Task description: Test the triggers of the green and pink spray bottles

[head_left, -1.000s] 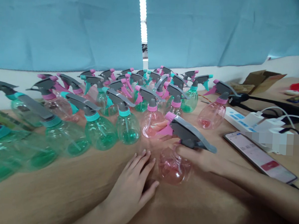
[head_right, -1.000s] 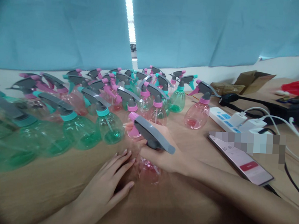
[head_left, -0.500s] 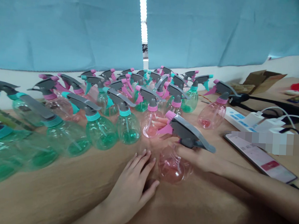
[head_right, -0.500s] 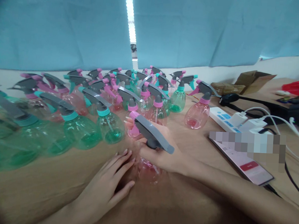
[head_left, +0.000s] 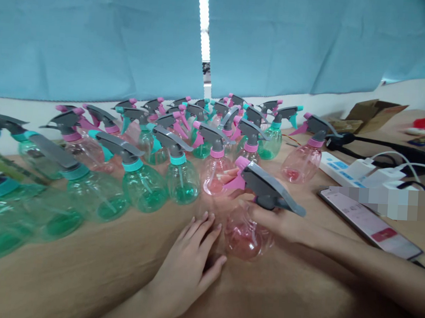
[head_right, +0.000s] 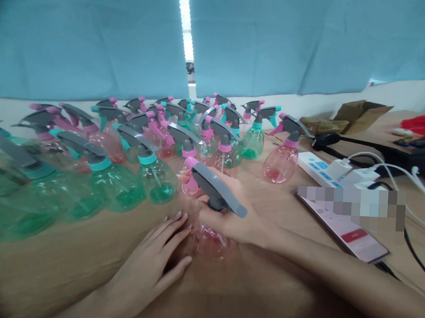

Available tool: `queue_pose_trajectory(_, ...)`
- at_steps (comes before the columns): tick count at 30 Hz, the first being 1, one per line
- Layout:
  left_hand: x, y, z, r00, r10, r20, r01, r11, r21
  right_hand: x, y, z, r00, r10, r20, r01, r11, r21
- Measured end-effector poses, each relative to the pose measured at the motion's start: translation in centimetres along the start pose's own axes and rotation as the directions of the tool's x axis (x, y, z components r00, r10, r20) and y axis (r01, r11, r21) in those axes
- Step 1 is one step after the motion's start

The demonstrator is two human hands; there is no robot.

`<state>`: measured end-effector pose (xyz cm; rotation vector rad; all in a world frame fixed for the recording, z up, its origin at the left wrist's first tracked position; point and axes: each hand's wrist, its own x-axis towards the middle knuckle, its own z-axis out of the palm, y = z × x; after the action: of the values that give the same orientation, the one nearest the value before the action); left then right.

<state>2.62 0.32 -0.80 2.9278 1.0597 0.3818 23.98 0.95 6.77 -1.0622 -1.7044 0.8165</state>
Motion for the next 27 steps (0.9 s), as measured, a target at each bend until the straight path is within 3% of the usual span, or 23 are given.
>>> queue_pose_trajectory(5,0.1,0.1,-0.1,1.0,0.006,0.018,-0.006,1.0,0.015,0.2,-1.0,-0.2,1.0,0.026,0.015,-0.026,0.999,-0.029)
queue_pose_trajectory(12,0.0,0.0,0.0,1.0,0.009,0.022,-0.009,1.0,0.018,0.1,-0.9,-0.3,0.998,-0.05,-0.047,0.043,0.989,-0.142)
queue_pose_trajectory(20,0.1,0.1,0.1,1.0,0.006,0.019,-0.007,1.0,0.021,0.7,-2.3,-0.6,0.995,-0.068,0.078,0.079,0.986,-0.146)
queue_pose_trajectory(27,0.0,0.0,0.1,1.0,0.016,0.006,-0.016,0.999,0.045,0.2,-1.4,-1.1,0.99,-0.143,0.006,0.141,0.967,-0.212)
